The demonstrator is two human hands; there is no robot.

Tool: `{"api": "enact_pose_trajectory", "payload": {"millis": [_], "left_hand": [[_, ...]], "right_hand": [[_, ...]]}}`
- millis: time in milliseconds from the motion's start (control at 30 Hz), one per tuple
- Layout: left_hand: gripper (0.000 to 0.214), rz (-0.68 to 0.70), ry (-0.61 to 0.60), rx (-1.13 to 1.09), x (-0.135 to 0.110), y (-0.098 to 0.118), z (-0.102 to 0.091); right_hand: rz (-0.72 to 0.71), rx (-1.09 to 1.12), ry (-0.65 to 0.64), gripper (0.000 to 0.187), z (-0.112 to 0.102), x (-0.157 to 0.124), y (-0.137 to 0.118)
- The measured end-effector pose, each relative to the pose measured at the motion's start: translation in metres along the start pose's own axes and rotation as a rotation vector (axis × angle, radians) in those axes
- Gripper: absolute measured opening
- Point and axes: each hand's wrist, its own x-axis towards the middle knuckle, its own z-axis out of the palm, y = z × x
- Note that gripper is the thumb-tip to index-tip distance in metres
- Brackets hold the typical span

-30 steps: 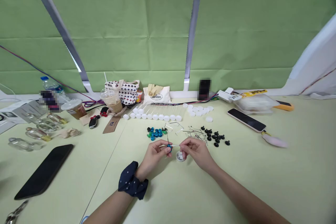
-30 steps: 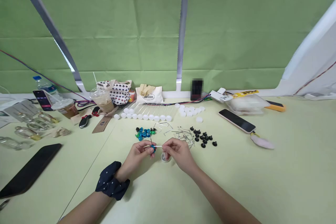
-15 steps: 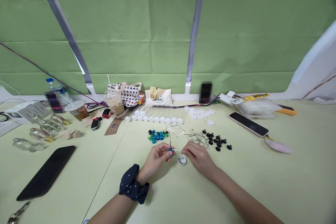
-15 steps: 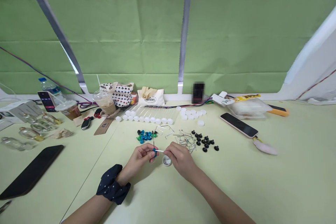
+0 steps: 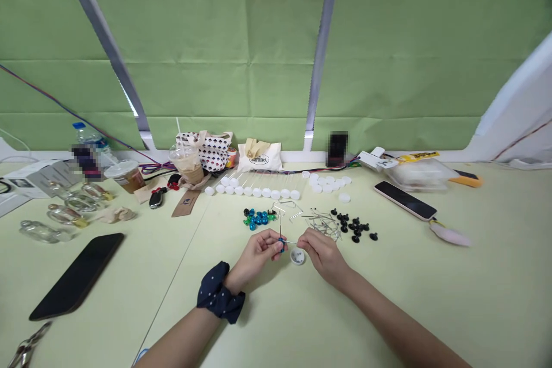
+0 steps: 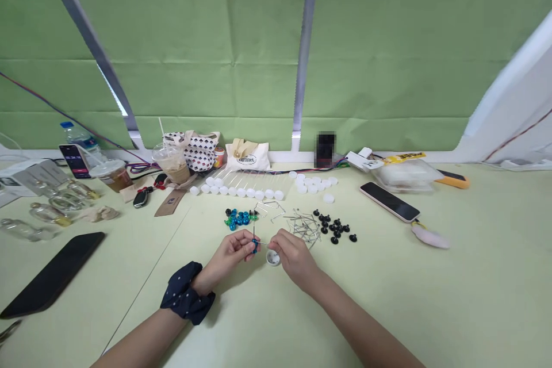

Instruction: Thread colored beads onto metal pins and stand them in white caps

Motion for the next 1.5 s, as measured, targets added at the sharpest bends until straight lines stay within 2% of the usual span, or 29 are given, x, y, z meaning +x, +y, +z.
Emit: {"api": "enact_pose_trajectory", "payload": {"millis": [200, 500, 733, 800, 900, 1033, 1133, 1333, 1500], "left_hand": [[0.029, -0.004, 0.017, 0.018, 0.001, -0.001, 0.0], [0.029, 0.024, 0.023, 0.037, -0.001, -0.007, 0.002], [0.029, 0.003, 0.065, 0.016, 0.005, -0.008, -0.002], [0.027, 0.008, 0.093, -0.002, 0.006, -0.008, -0.004], [0.026, 0.008, 0.166, -0.054, 0.008, -0.008, -0.006], [0.03, -0.015, 0.291, -0.078, 0.01, -0.008, -0.009], [0.031, -0.005, 0.355, -0.084, 0.01, -0.007, -0.011], [0.029, 0.013, 0.34, -0.006, 0.011, -0.012, -0.013], [0.028, 0.006, 0.291, 0.026, 0.01, -0.012, -0.01]], "right_hand": [[0.021, -0.034, -0.074, 0.024, 0.0, -0.001, 0.003], [0.121, 0.067, 0.007, 0.028, 0.005, -0.003, 0.004], [0.087, 0.042, 0.027, 0.023, 0.001, -0.003, 0.016], [0.144, 0.079, 0.087, 0.021, -0.005, -0.001, 0.017], [0.323, 0.26, 0.206, 0.02, -0.017, 0.003, 0.022], [0.513, 0.436, 0.299, 0.028, -0.035, 0.009, 0.037], [0.557, 0.377, 0.206, 0.032, -0.044, 0.011, 0.05], [0.539, 0.23, -0.256, 0.027, -0.052, 0.009, 0.058], [0.463, 0.063, -0.423, 0.018, -0.056, 0.003, 0.058]]}}
